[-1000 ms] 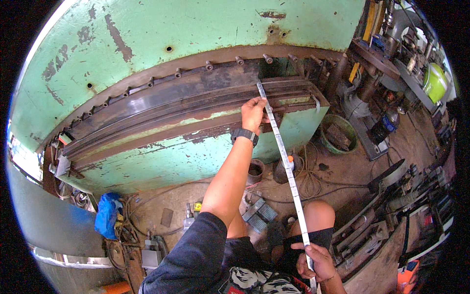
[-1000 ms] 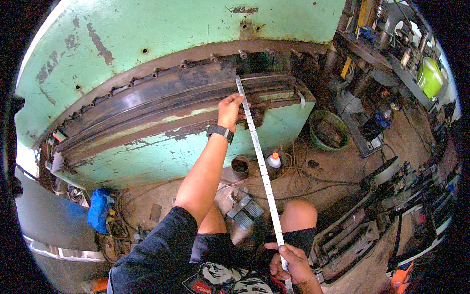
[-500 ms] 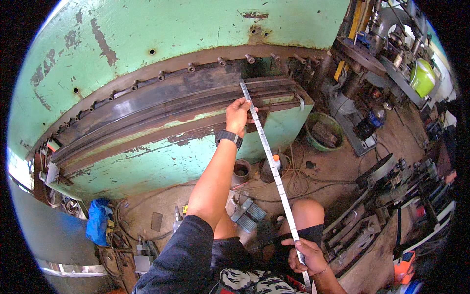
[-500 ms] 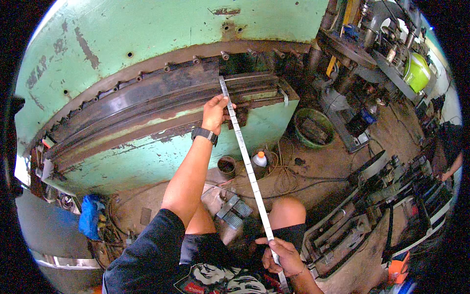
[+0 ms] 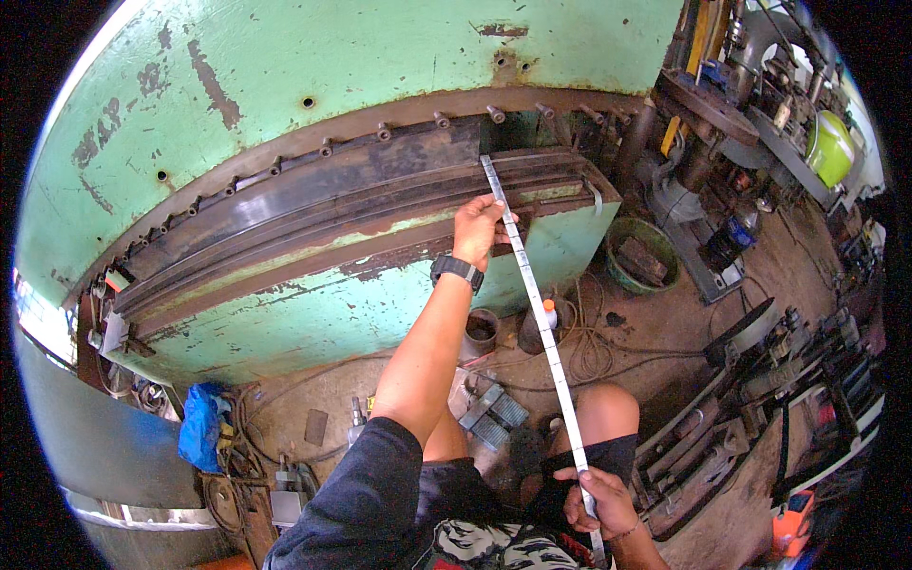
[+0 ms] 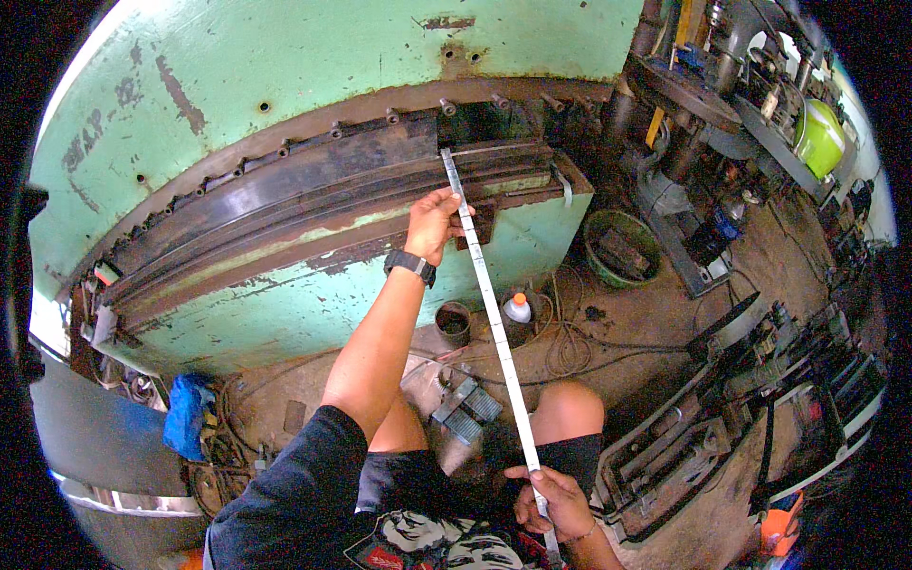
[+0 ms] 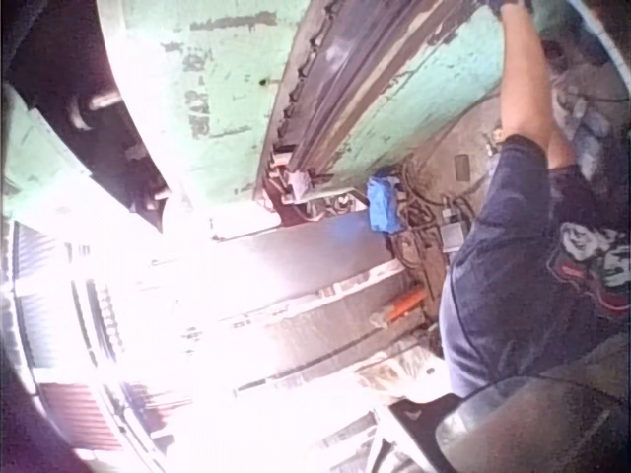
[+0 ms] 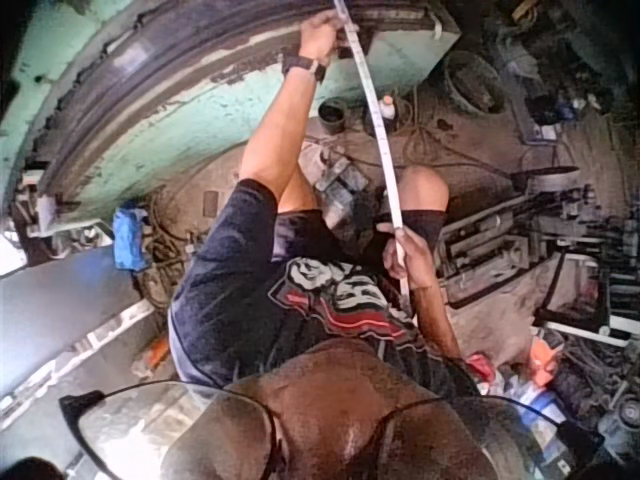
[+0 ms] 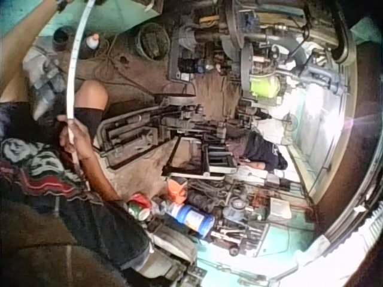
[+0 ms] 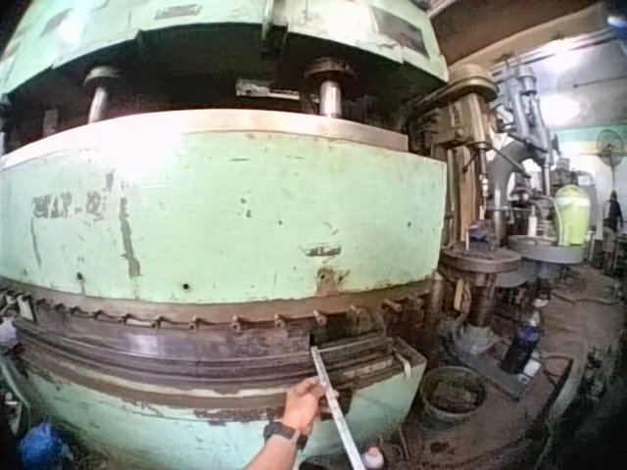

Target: The person measures a large green industrial machine using a metal ruler. They repeatedly place the ruler against the machine's surface, adjust its position, and appear to mark or note measurements.

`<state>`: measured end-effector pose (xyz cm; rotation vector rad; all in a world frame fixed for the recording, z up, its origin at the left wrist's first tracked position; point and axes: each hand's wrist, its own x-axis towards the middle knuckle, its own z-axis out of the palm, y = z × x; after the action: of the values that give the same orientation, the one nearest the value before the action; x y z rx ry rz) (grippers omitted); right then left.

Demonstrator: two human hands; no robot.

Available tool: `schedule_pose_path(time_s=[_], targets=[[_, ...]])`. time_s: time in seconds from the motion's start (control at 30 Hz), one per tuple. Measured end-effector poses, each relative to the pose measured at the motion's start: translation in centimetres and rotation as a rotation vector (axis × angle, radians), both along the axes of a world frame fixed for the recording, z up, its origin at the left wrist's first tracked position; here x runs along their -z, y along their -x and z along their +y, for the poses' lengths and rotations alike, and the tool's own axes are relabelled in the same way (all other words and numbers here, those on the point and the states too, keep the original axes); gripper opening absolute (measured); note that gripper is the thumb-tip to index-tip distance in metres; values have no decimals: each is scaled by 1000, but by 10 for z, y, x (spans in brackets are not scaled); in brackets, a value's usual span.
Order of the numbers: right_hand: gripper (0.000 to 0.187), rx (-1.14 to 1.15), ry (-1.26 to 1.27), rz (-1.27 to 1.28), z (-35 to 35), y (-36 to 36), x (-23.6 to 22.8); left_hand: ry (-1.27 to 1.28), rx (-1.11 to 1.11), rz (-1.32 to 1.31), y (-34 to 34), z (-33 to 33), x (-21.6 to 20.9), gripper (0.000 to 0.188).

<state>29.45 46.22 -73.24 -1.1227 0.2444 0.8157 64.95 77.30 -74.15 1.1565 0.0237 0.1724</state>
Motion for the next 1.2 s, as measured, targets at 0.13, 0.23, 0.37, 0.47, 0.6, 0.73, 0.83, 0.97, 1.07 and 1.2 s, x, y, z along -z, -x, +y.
schedule_pose_path(time_s=[0.13, 0.23, 0.37, 0.47, 0.6, 0.73, 0.83, 0.97, 1.07, 1.2], targets=[[40, 11, 31, 7, -4, 4, 2, 0, 20, 7, 0, -5, 0, 22], [40, -2, 58, -9, -7, 7, 1, 31, 27, 16, 3, -8, -1, 21], [40, 1, 8, -8, -8, 8, 3, 39, 33, 15, 4, -8, -1, 21], [40, 2, -34, -12, -8, 8, 5, 7, 13, 26, 6, -6, -1, 21], [40, 5, -33, -5, -5, 9, 4, 3, 12, 31, 9, -5, -1, 21], [40, 10, 4, 5, -6, 9, 6, -8, 39, 20, 8, -3, 0, 21], [39, 5, -2, 16, -3, 7, 4, 24, -13, 21, 8, -4, 3, 22], [40, 2, 25, 17, -3, 5, 6, 23, -2, 25, 7, -2, 5, 24], [40, 5, 36, 10, -4, 5, 6, 38, -19, 32, 10, -8, 0, 26], [40, 9, 18, 23, -4, 5, 6, 35, -25, 47, 12, -7, -3, 26]])
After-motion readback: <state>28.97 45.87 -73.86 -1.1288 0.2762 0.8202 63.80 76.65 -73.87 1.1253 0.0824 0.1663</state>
